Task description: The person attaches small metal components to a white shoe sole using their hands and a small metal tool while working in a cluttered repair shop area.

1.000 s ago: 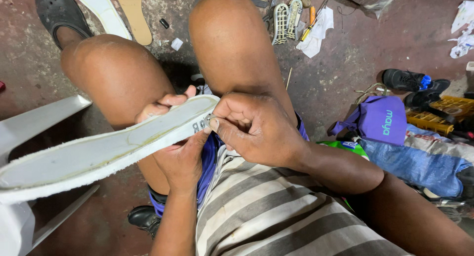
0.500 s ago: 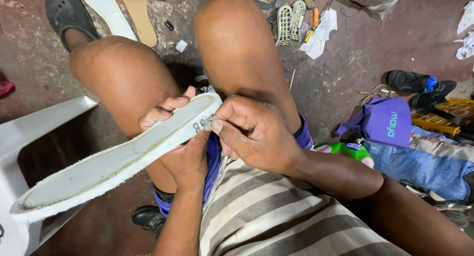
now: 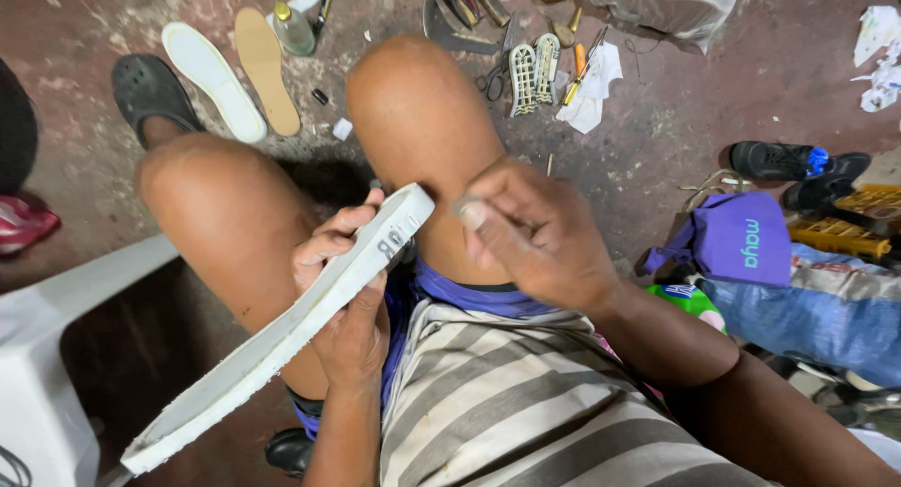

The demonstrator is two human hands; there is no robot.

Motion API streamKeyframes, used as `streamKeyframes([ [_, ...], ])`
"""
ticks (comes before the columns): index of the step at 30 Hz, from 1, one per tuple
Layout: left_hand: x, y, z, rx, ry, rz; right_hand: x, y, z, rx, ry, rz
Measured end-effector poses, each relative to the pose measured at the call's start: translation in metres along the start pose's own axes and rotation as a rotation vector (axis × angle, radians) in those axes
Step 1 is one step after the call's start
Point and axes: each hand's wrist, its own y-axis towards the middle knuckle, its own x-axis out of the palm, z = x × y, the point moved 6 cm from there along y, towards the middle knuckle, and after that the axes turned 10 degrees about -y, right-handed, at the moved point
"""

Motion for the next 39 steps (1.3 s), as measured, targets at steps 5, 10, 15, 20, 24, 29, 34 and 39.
streamKeyframes([
  [5,0.01,-0.001,-0.004,-0.081,-0.14,0.039,-0.011,0.013,0.002,-0.117,0.225,0.182],
  [10,0.027,-0.005,-0.004,-0.051,-0.161,0.01,0.005,0.022,-0.01,-0.195,0.369,0.142],
  [15,0.034,-0.014,-0.004,-0.068,-0.115,0.013,0.004,0.018,-0.021,-0.297,0.102,0.248],
  [20,0.031,-0.046,-0.027,-0.546,0.128,0.004,0.004,0.015,-0.03,-0.541,-0.13,0.379],
  [24,0.029,-0.071,-0.026,-0.759,0.487,-0.278,-0.004,0.024,-0.024,-0.544,-0.083,0.342],
  [29,0.009,-0.056,-0.005,-0.565,0.721,-0.247,-0.012,0.034,0.0,-0.379,-0.023,0.347],
  [34,-0.017,-0.034,0.031,-0.256,0.967,-0.121,-0.006,0.046,0.009,-0.348,0.02,0.305],
  [39,-0.034,-0.032,0.048,-0.193,1.096,-0.105,0.004,0.047,0.021,-0.323,0.077,0.244],
])
